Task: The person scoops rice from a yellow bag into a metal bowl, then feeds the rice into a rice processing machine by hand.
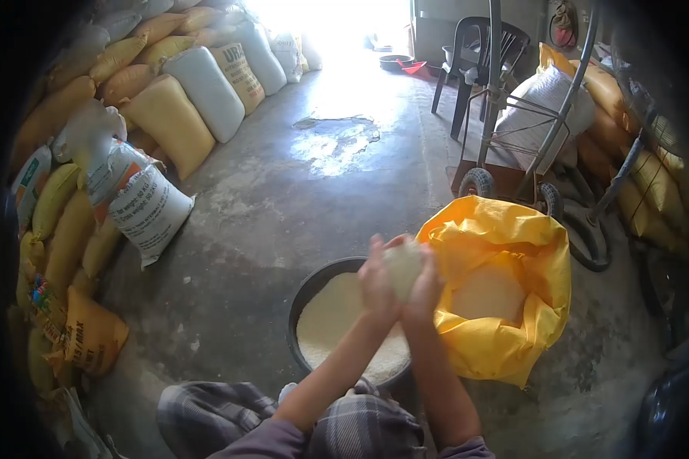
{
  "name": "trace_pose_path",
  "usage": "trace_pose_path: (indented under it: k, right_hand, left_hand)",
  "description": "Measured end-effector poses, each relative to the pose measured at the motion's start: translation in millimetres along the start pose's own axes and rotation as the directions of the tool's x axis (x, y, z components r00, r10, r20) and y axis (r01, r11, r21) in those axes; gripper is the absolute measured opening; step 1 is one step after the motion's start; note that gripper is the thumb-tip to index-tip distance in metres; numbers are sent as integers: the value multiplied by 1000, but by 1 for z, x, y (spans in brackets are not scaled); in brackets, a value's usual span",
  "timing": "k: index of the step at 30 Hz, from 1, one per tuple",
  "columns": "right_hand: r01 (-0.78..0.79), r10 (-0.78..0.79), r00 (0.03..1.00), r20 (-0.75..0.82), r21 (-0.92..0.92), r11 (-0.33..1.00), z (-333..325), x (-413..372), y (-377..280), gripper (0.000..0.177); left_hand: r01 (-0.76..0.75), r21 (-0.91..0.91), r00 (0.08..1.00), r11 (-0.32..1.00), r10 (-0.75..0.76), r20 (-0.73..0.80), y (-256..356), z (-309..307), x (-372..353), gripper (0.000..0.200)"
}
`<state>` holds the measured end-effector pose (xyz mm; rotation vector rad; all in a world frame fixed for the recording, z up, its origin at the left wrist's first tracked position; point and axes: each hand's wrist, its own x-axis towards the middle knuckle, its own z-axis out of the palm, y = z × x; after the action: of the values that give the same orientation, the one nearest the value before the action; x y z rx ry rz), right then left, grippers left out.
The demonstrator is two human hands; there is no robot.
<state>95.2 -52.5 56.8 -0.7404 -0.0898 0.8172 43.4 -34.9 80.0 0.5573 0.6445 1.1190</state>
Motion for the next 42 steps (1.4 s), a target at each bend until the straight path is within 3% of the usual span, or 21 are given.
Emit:
trace_pose_path:
  k: [3, 5, 7, 10, 12, 13, 14, 16, 18, 20, 22, 25, 27, 29, 30, 32, 34, 37, 38, 40, 42]
  right_hand:
    - [106, -106, 994, -32, 23, 994, -15, 18, -70, 31]
    - [253, -262, 959, -106, -92, 963, -30, 19, -106, 34]
    - [167, -427, 851, -306, -613, 772, -59, 35, -130, 41]
    - [155, -424, 892, -156, -776, 611, -116, 66, -133, 48]
    - [-159, -570, 807, -154, -986, 42, -120, 64, -124, 49]
    - [-181, -662, 749, 22, -954, -237, -112, 53, -116, 42]
    - [-192, -660, 752, 14, -952, -239, -92, 30, -115, 42]
    - [173, -613, 780, 126, -985, 18, -41, -20, -115, 29]
    - [429, -566, 764, 310, -899, 87, -25, -46, -79, 18]
    - [777, -449, 555, 700, -630, -21, -47, -45, -19, 13]
    - [900, -177, 436, 882, -432, 60, -60, -45, 38, 13]
    - [888, 42, 459, 887, -456, -60, -127, -25, 106, 12]
    - [594, -4, 800, 600, -793, -137, -158, -29, 90, 16]
    - [512, -272, 797, 540, -842, -169, -195, -33, 80, 26]
    - [503, -260, 808, 529, -849, -165, -201, -38, 76, 26]
    - [471, -202, 758, 620, -735, -487, -202, -46, 72, 51]
    - [397, -219, 809, 546, -781, -482, -187, -47, 81, 59]
    - [74, -138, 975, 172, -844, -531, -153, -59, 75, 47]
    - [75, -127, 978, 168, -843, -532, -156, -63, 77, 47]
    - [207, -121, 949, 290, -867, -453, -177, -66, 67, 47]
    - [290, -132, 922, 364, -875, -387, -230, -47, 93, 48]
  left_hand:
    - [125, 7, 980, 992, -125, 158, -26, 63, -5, 47]
    - [82, 295, 962, 952, -153, 225, -54, 92, -3, 44]
    - [-12, 322, 881, 947, -142, 452, -155, 93, 32, 42]
    - [-149, 677, 854, 720, -252, 456, -156, 84, 12, 39]
    - [-340, 736, 844, 586, -154, 513, -149, 66, 15, 36]
    - [-336, 741, 804, 581, -233, 547, -135, 55, 20, 36]
    - [-327, 750, 758, 575, -314, 572, -115, 42, 27, 38]
    - [-267, 664, 650, 699, -378, 659, -53, 9, 31, 41]
    - [-68, 534, 666, 842, -360, 653, 4, -39, 20, 42]
    - [10, 402, 861, 916, -212, 462, 22, -98, 10, 41]
    - [-41, 328, 983, 944, -22, 184, -5, -181, 19, 39]
    - [-115, 965, 947, 234, 320, 35, -18, -259, 2, 37]
    - [-190, 969, 895, 160, 434, 103, -23, -301, 0, 39]
    - [-264, 961, 814, 83, 553, 176, -20, -310, -1, 45]
    - [-248, 965, 823, 80, 543, 167, -18, -305, 0, 45]
    - [-287, 956, 832, -62, 478, 281, -17, -299, 8, 47]
    - [-242, 958, 851, -156, 440, 287, -22, -308, 15, 51]
    - [176, 832, 693, -526, 667, 275, -25, -309, 18, 59]
    - [183, 828, 697, -529, 664, 270, -15, -309, 20, 59]
    - [309, 924, 889, 227, 276, -365, 5, -313, 25, 57]
    - [136, 952, 939, 275, 272, -213, -2, -356, 32, 54]
